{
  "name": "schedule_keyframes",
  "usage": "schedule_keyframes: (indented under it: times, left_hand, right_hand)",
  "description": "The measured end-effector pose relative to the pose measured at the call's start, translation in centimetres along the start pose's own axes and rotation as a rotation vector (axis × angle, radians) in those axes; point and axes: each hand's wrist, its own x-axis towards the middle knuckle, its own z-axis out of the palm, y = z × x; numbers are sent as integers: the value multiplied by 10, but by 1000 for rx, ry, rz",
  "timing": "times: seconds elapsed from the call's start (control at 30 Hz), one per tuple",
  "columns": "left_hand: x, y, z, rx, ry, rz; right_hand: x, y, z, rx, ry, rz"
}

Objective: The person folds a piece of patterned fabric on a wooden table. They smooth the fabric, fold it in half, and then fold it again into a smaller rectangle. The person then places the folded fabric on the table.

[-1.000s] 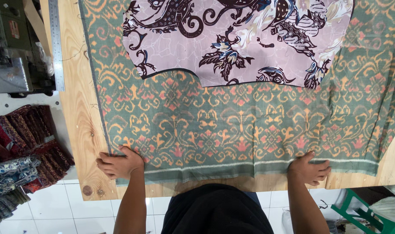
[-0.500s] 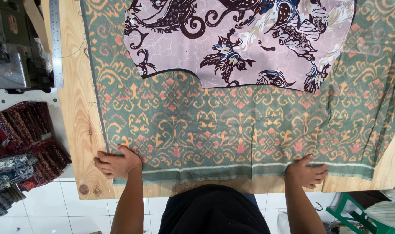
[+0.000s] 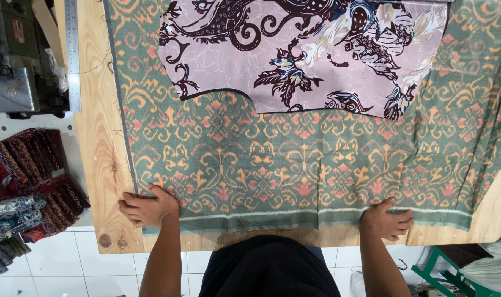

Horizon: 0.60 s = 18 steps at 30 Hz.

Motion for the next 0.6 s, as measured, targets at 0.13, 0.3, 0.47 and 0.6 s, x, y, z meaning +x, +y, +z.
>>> schedule_keyframes:
  times: [0.13,0.3,0.47,0.6]
  left_hand:
    - [-1,-2,2,-9,15,15]
    - [-2,-5,6,13,40,30]
    - [-2,-11,9,-2,83,56]
    - [-2,-12,12,6,91,57]
  right_hand:
    - [1,2,2,10,16,13]
    - [1,3,1,11,19,23]
    - [-1,4,-7,39,-26,-15]
    - [-2,2,-11,65,-29,-31]
